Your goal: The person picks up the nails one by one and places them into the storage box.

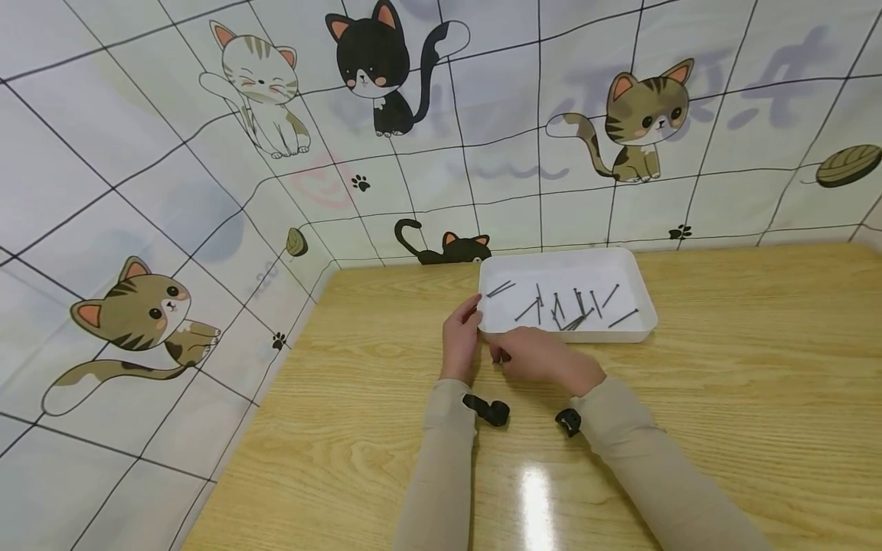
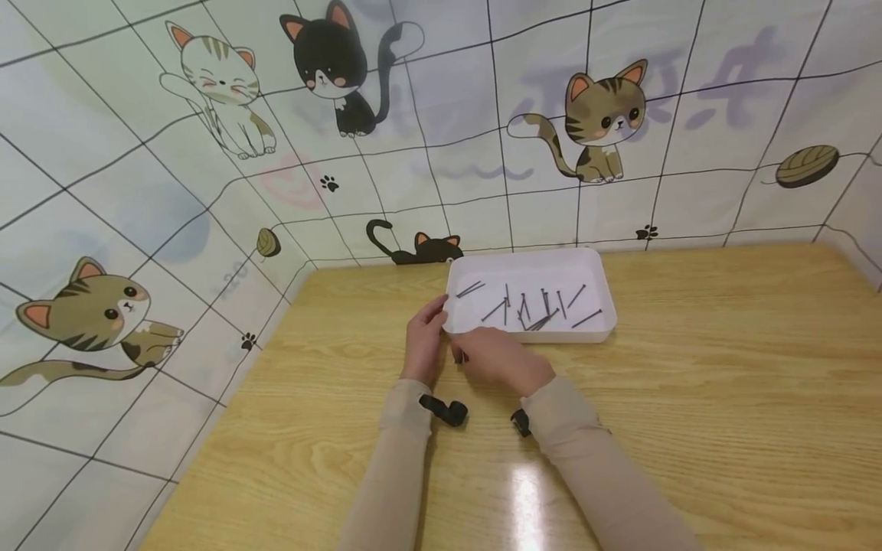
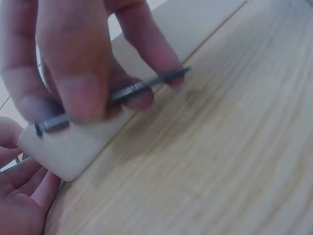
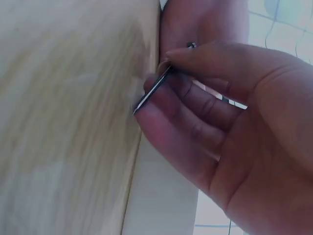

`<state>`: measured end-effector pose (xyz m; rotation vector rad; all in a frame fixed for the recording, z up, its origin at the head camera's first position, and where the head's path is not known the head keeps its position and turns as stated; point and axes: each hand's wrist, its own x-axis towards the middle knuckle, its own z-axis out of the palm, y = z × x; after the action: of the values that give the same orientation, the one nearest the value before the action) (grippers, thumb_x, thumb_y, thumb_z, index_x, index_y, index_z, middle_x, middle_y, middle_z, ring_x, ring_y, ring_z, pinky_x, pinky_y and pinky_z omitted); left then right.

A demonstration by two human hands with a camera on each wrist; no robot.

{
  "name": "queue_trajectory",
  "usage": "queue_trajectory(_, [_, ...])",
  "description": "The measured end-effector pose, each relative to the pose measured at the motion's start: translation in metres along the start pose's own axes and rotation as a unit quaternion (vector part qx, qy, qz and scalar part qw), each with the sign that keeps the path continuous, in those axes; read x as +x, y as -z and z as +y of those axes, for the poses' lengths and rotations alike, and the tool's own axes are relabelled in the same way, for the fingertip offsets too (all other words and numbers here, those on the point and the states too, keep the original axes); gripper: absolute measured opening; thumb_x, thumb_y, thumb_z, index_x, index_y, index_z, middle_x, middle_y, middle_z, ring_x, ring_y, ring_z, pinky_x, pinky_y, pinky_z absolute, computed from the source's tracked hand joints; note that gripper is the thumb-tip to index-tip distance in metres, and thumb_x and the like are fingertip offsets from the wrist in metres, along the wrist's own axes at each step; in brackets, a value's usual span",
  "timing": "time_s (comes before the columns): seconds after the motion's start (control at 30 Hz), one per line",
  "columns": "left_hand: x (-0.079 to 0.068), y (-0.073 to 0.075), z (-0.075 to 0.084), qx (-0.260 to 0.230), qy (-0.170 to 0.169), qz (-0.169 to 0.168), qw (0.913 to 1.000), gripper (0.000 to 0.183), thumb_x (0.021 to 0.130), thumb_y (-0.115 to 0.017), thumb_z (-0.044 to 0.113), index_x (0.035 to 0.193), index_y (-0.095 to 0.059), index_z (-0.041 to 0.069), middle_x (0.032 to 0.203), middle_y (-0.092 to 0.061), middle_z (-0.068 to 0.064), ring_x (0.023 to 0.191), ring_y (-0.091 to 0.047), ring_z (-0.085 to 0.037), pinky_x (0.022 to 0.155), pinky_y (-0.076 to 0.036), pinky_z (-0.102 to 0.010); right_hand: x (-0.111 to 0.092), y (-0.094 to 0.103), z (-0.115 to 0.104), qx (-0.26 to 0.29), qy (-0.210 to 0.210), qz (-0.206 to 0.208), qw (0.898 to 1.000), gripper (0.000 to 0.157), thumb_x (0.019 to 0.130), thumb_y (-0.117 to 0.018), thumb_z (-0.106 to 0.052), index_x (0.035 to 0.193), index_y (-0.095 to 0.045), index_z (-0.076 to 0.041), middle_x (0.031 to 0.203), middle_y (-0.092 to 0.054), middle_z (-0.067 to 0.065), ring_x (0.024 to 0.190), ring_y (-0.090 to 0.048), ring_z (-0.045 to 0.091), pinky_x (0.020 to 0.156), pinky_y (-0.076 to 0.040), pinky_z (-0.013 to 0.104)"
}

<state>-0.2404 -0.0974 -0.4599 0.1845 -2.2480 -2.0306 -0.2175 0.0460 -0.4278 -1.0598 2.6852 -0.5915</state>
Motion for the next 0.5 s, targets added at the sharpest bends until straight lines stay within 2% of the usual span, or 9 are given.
queue_trajectory(0.17, [0.013,-0.001,-0.022,-0.008,-0.009,0.002,0.9999,0.033,0.090,-0.049,0.015,0.121,-0.058,0.017,0.124,-0.052,0.006,0.115,-0.044,-0.010,0.094,-0.036,-0.029,-0.001,0.009,0.011,0.046,-0.002,0.007,0.999,0.011,0.083,-0.058,-0.012,0.092,-0.062,-0.016,0.076,-0.055,-0.010,0.069,-0.050,0.008,0.065,-0.041,0.029])
queue_trajectory(0.33, [0.013,-0.003,-0.025,-0.018,-0.020,0.008,0.9996,0.033,0.089,-0.048,0.014,0.121,-0.058,0.015,0.120,-0.054,0.007,0.114,-0.045,-0.010,0.093,-0.037,-0.029,-0.004,0.018,0.016,0.113,0.000,0.012,0.994,0.019,0.084,-0.054,-0.010,0.101,-0.062,-0.013,0.080,-0.059,-0.006,0.067,-0.052,0.009,0.067,-0.042,0.031])
queue_trajectory(0.5, [0.014,-0.005,-0.026,-0.024,-0.024,0.009,0.9994,0.034,0.088,-0.047,0.013,0.121,-0.058,0.014,0.119,-0.054,0.007,0.113,-0.045,-0.010,0.092,-0.037,-0.029,-0.007,0.027,0.019,0.168,-0.016,0.028,0.985,0.025,0.084,-0.053,-0.011,0.107,-0.062,-0.011,0.082,-0.063,0.001,0.068,-0.055,0.010,0.067,-0.043,0.031])
